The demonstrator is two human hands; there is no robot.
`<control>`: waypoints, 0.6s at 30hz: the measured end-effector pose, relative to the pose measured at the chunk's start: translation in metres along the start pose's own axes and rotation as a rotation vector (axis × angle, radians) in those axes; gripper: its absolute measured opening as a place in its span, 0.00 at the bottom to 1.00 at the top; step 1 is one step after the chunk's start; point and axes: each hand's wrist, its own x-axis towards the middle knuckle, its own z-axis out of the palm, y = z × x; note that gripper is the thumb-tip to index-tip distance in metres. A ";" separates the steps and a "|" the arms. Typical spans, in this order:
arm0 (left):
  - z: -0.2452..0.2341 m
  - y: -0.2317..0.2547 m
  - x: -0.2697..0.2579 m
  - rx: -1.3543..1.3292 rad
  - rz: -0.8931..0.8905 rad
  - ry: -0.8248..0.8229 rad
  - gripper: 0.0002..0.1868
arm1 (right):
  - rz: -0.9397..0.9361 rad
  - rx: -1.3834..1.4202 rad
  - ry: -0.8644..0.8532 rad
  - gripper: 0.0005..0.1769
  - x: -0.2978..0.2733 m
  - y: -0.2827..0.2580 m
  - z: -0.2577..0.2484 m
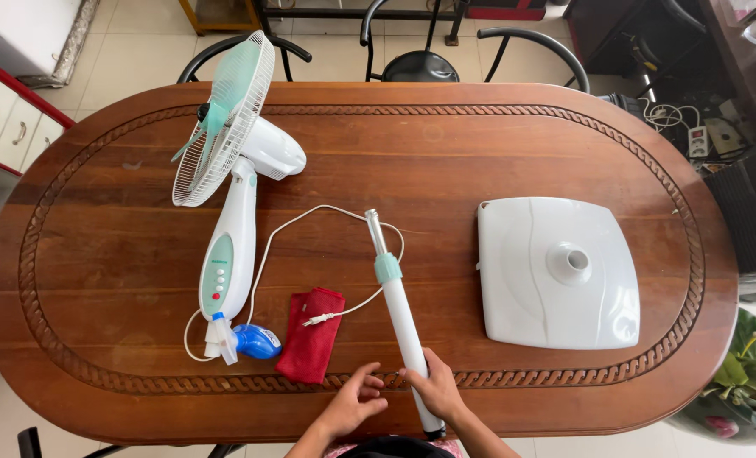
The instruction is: The person disassembles a table fan on a wooden table, removing the base, stand, and fan blade. They then spray the fan blade with a cleaning solution and wipe it with a red cloth.
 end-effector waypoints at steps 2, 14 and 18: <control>-0.011 0.001 0.005 -0.041 0.010 0.084 0.41 | -0.024 -0.049 -0.039 0.28 -0.002 -0.007 0.000; -0.020 0.043 0.003 -0.442 -0.045 0.262 0.34 | -0.059 -0.348 -0.268 0.31 -0.052 0.014 0.001; -0.010 0.038 0.006 -0.562 -0.025 0.389 0.32 | -0.062 -0.387 -0.291 0.34 -0.060 0.033 0.007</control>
